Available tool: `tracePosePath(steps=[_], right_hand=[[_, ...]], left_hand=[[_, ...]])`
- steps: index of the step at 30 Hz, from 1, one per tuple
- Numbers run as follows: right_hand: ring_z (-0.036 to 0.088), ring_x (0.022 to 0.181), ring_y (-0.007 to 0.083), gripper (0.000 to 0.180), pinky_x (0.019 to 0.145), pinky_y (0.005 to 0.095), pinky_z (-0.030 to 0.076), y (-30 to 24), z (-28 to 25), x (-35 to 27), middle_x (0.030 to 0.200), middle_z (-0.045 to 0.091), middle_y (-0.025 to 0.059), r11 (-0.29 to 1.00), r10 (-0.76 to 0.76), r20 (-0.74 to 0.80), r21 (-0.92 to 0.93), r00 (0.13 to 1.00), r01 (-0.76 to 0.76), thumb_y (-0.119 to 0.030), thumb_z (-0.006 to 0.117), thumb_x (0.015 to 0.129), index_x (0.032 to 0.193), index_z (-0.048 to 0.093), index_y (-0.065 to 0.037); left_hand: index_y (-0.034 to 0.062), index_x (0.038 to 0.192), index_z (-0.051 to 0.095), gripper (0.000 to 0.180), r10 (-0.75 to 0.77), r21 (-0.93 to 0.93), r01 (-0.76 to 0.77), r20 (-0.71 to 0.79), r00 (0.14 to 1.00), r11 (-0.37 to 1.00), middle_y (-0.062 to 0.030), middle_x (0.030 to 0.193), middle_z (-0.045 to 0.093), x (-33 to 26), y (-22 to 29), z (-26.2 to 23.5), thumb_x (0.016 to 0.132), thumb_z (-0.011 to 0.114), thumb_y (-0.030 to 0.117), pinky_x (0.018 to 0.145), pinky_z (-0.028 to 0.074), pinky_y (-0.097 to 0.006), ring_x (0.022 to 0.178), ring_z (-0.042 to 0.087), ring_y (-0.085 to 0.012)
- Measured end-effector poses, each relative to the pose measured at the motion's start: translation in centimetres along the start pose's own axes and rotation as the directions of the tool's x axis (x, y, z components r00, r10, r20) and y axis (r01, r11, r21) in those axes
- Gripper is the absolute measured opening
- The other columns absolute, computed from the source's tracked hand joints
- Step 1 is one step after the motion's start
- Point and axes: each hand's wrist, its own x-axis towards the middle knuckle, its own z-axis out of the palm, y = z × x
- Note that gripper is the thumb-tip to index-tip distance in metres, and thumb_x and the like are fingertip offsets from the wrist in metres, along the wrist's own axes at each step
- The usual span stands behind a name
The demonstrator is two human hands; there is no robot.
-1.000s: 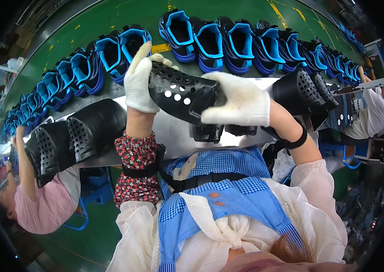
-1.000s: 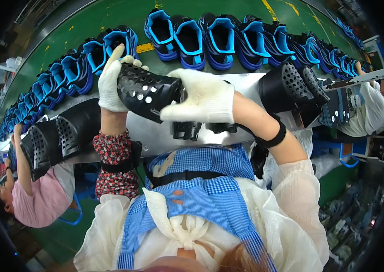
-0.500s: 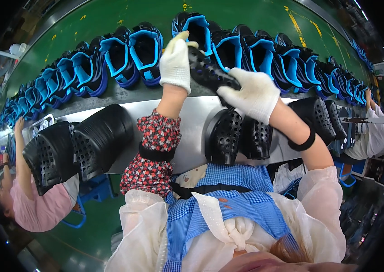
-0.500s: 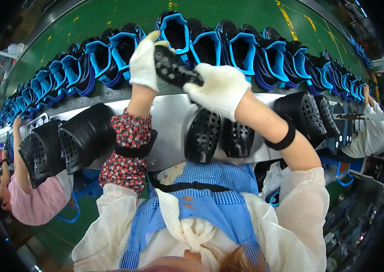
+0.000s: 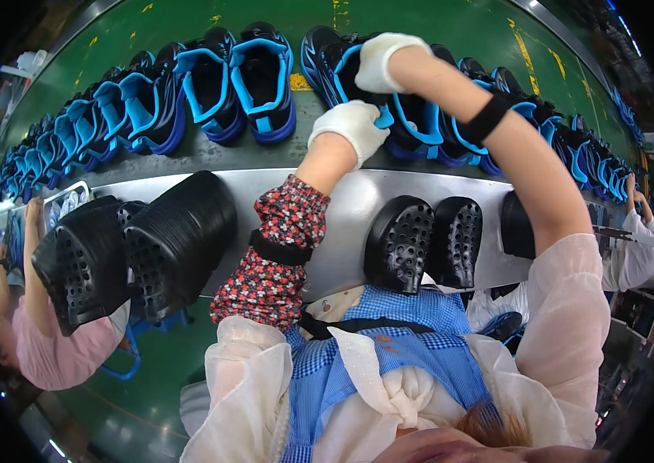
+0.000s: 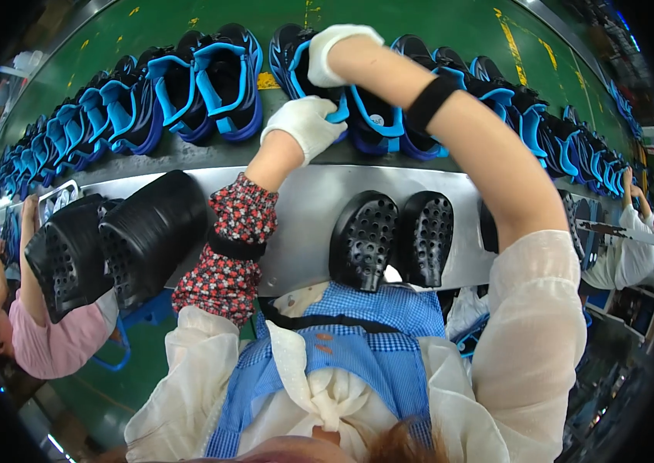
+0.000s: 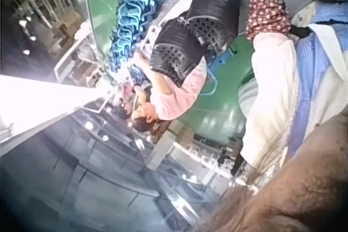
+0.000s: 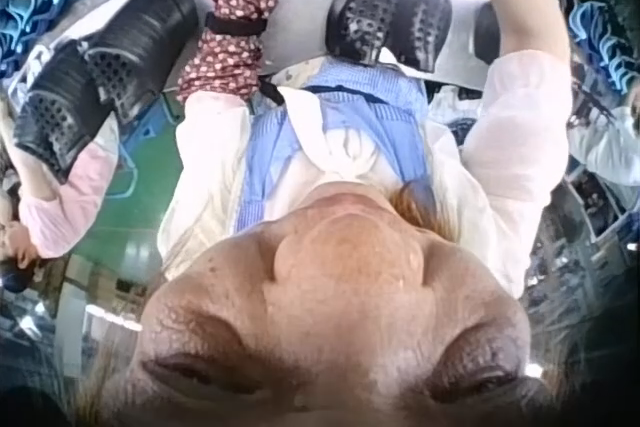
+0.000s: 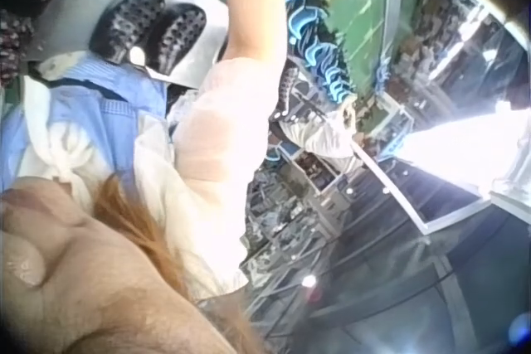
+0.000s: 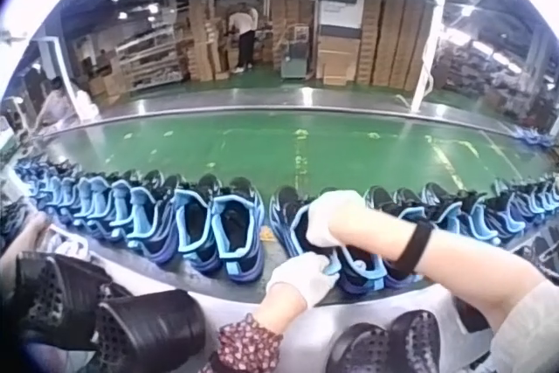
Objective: Checking shoe uppers and inserting them into plastic lasts on a production line.
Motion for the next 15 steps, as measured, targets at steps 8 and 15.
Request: tracePosePath(steps=[8, 15], right_hand=[[0.062, 0.102, 0.0369, 0.033, 0.084, 0.0424, 0.051, -2.0, 4.7, 3.7, 0.111, 0.064, 0.0217, 0.987, -0.022, 0.125, 0.164, 0.992, 0.001, -0.022, 0.049, 0.085, 0.106, 0.068, -0.004], [0.061, 0.108, 0.0326, 0.031, 0.091, 0.0414, 0.05, -3.7, 6.1, 5.9, 0.123, 0.059, 0.0194, 0.95, 0.071, -0.102, 0.309, 0.992, -0.037, -0.01, 0.057, 0.085, 0.114, 0.064, -0.005]], left_hand=[[0.0061, 0.106, 0.067, 0.043, -0.225, 0.223, 0.147, 0.378, 0.898, 0.964, -0.0131, 0.113, 0.065, 2.6, 0.6, -0.4, 0.084, 0.054, 0.04, 0.088, 0.049, -0.038, 0.106, 0.062, -0.0276], [0.0177, 0.123, 0.061, 0.046, -0.189, 0.275, 0.092, 0.349, 0.918, 0.957, -0.0099, 0.132, 0.055, 3.3, 0.0, 0.5, 0.086, 0.05, 0.041, 0.097, 0.044, -0.038, 0.12, 0.053, -0.0279]])
